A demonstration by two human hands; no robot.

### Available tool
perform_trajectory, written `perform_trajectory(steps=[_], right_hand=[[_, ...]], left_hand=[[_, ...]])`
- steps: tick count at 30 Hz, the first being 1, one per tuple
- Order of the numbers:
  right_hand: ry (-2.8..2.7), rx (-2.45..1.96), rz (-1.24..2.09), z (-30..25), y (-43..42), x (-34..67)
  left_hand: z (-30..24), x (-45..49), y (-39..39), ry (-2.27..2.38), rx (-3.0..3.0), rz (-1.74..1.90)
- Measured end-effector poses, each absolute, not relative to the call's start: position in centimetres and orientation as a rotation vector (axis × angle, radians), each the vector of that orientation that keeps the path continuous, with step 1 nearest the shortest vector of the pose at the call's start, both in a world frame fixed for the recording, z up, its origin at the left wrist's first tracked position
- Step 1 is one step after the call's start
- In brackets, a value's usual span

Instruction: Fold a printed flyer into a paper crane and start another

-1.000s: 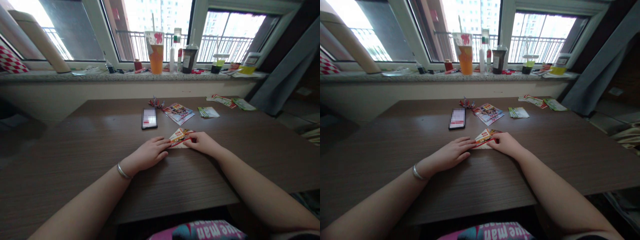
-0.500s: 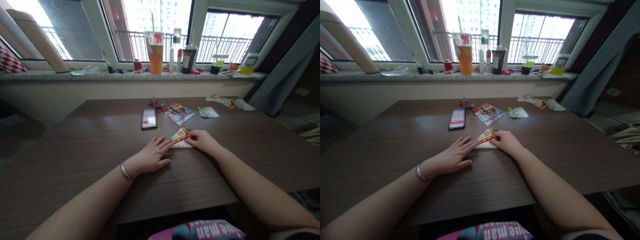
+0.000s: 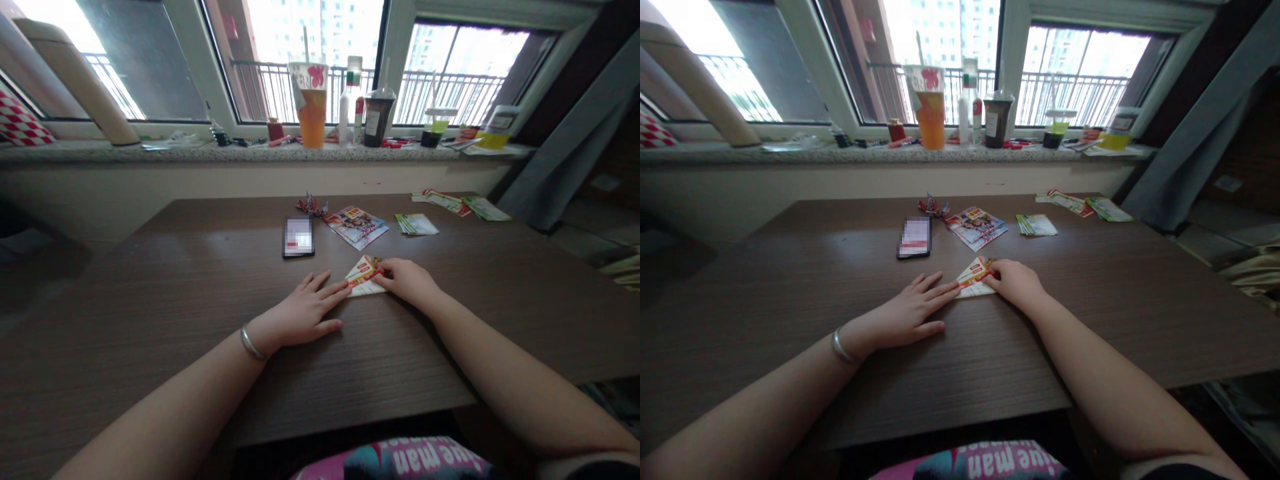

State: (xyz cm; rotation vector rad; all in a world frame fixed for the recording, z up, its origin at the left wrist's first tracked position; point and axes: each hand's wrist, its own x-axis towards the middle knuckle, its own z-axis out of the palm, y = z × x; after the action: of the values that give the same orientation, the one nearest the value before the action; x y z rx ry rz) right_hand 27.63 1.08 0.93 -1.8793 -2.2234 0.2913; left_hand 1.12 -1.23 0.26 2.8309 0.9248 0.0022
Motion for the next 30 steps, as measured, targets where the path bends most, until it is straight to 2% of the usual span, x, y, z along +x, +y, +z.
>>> perform_trajectory(steps=[10,22,26,30], right_hand=[[-2.263,-1.896,0.342,1.5,1.2,28.1],[-2.283,-1.846,0.468,1.2,1.9,29.4],[-2.273,-1.836,0.401,1.5,1.4,29.1],[-2.262,-1.687,0.146,1.7,0.8,28.6]], left_hand=[[1.0,0.8,-1.3,0.846,2.830,0.020],[1.4,0.7,-1.0,0.796,2.825,0.243],[1.5,0.7,-0.9,0.786,2.803,0.270],[1.4,0.8,-0.9,0.785,2.808,0.268]])
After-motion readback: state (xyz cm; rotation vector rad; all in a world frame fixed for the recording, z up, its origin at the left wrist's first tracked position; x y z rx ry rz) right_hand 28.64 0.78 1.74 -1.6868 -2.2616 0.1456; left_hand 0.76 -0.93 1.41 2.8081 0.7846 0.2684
